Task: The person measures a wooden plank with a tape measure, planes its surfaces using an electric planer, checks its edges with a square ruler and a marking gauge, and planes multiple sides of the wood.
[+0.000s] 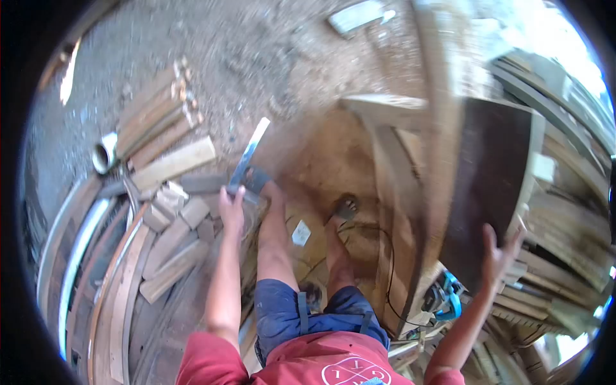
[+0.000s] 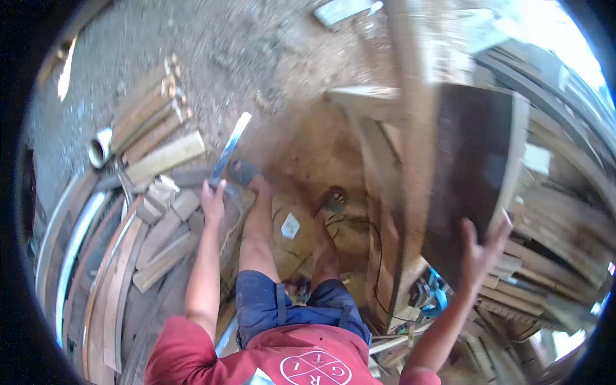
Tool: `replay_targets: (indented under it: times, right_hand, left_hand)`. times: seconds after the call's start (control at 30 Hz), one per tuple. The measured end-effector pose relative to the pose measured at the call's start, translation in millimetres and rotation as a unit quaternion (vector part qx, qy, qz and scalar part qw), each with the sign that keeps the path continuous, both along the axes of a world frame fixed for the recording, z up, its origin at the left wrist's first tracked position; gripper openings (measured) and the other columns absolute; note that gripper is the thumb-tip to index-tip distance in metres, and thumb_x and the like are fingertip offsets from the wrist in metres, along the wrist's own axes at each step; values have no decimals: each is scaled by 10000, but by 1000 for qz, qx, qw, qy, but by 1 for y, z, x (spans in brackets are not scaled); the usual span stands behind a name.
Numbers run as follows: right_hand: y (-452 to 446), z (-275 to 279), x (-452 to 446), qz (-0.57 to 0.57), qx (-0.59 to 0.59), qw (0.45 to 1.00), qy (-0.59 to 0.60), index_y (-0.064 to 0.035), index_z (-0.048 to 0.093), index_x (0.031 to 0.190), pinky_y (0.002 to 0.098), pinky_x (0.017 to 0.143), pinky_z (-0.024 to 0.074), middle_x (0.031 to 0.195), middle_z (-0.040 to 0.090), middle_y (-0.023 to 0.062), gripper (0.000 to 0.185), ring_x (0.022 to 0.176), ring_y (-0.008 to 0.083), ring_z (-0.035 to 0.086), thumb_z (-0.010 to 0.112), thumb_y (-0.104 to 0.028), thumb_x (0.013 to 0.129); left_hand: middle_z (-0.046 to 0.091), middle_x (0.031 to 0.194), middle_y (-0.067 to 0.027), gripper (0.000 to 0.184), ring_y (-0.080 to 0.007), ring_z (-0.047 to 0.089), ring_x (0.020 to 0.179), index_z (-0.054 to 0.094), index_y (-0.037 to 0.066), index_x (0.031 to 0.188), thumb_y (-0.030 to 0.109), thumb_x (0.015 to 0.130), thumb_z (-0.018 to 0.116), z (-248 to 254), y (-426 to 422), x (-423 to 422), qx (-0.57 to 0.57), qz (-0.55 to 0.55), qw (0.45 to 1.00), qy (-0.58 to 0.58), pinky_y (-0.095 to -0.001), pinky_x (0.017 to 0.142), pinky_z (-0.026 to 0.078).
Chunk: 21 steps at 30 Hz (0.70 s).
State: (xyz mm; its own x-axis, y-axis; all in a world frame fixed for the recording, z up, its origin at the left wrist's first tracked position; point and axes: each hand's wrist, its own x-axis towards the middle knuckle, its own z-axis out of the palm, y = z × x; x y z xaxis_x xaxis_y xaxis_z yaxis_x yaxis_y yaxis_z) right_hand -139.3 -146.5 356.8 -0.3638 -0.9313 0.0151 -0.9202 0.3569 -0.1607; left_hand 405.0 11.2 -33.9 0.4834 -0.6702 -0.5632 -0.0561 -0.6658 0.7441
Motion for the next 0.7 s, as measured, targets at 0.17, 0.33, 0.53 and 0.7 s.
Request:
replay_targets:
  times: [0.17,0.33,0.53,0.7]
  right_hand:
    - [1,16,6,124,-221,958,-137,-27,645,1319,489,1110,473,1297,636,189,518,1225,352,620,838,-202,871]
    - [73,61,10,180,-217,925,-256,-34,684,1269,478,1110,470,1272,660,184,443,1257,386,601,812,-193,876]
    - [132,31,-58,76,-47,988,-129,37,642,1269,558,857,596,1049,735,294,649,973,474,743,880,-387,838]
    - [152,23,-53,115,21,989,-95,-14,626,1042,549,757,621,880,765,237,407,818,452,768,840,-283,825]
  left_hand:
    - [690,1004,-45,317,-151,621,933,629,45,1111,306,1015,782,240,-65,-160,-152,-26,987,40,-344,875,510]
    - [649,895,16,200,-88,609,841,637,75,1039,216,1014,778,410,-70,-302,-254,-162,945,124,-298,786,517]
    - [661,924,-45,175,-98,624,791,510,64,1111,126,1057,664,436,-56,-395,-344,-132,899,236,-229,698,503]
    - [627,1049,-114,354,-148,600,901,407,49,1302,79,1026,626,411,-54,-400,-384,-41,923,7,-311,844,530]
